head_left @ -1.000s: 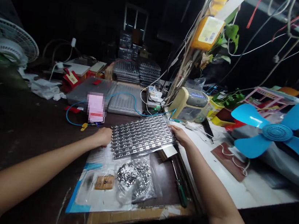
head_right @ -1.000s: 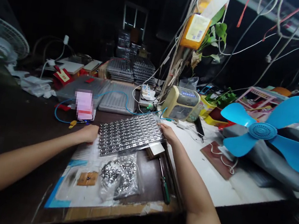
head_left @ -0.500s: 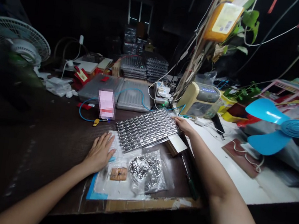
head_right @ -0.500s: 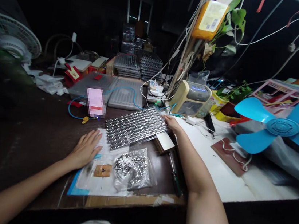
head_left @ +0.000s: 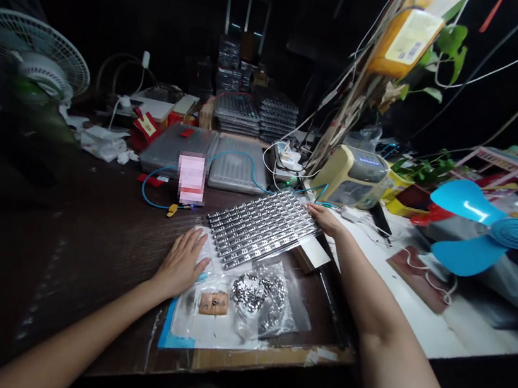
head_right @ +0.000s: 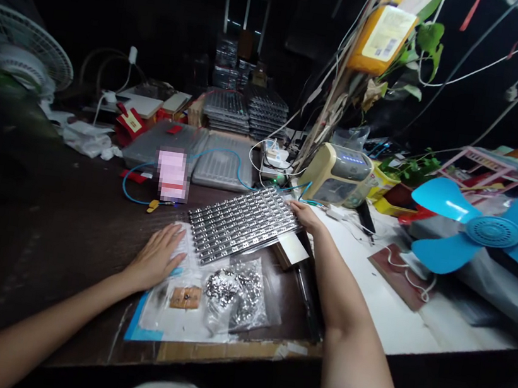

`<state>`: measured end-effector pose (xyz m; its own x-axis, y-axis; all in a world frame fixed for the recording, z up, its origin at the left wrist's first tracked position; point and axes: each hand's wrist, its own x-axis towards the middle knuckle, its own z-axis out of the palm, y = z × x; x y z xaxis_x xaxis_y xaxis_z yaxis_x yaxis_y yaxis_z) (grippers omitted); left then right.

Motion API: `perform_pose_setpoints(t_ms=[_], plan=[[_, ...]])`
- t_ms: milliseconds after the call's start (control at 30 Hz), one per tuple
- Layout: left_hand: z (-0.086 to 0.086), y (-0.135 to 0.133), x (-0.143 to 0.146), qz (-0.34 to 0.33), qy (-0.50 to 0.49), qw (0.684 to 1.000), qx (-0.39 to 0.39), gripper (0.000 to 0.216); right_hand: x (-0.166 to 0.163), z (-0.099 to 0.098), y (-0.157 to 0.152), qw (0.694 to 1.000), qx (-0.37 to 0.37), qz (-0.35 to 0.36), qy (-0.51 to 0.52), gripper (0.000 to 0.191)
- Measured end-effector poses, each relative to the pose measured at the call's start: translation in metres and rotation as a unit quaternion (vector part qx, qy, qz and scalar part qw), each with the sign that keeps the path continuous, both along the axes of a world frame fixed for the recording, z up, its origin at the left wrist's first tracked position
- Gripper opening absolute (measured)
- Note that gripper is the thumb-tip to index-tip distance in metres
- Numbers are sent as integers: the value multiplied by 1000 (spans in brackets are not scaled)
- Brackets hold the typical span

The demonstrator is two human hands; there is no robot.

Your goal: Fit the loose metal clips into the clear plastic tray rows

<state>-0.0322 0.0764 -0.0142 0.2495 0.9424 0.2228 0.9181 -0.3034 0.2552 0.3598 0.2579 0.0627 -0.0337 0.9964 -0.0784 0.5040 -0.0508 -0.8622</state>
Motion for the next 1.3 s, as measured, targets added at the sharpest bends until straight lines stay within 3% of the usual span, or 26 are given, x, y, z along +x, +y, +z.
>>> perform_pose_setpoints(t_ms=[133, 233, 333, 367, 433, 567, 700, 767, 833, 933, 1033, 1100, 1167, 1300], plan=[[-2, 1, -2, -7, 1, 1000, -6, 54, -10, 20, -12, 996, 57, -53, -50, 32], [1, 18, -6, -7, -1, 1000, -5, 54, -29, 27, -63, 984, 134, -81, -81, 33], [7, 54, -5, -4, -14, 1000, -10, 52, -65, 18, -148, 953, 258, 64, -143, 26], [9, 66, -3, -6, -18, 1000, -16, 52, -78, 11, -176, 942, 258, 141, -160, 23], [12, 87, 2, -4, -20, 999, -27, 49, -101, -5, -223, 918, 251, 220, -213, 22], [12, 102, 9, 9, -18, 999, -26, 48, -114, -26, -263, 904, 239, 180, -306, 23], [12, 99, 11, 8, -22, 1000, -20, 47, -95, -27, -275, 913, 225, 125, -316, 21], [18, 91, 14, 10, -26, 1000, -6, 48, -84, -27, -278, 922, 228, 84, -300, 26], [29, 70, 22, -7, -42, 999, 31, 49, -74, -30, -273, 930, 225, -2, -290, 34], [44, 12, 43, -134, -93, 985, 61, 45, -66, -38, -248, 935, 156, -98, -304, 42], [46, -56, 68, -253, -98, 962, 18, 38, -66, -47, -214, 956, 71, -89, -268, 38], [41, -88, 81, -238, -83, 968, 15, 38, -69, -49, -198, 976, 45, -71, -200, 27], [33, -104, 91, -204, -88, 975, 26, 25, -71, -46, -194, 985, 46, -51, -158, 16], [22, -106, 98, -203, -120, 970, 57, 7, -75, -29, -211, 985, 149, -11, -83, 14]])
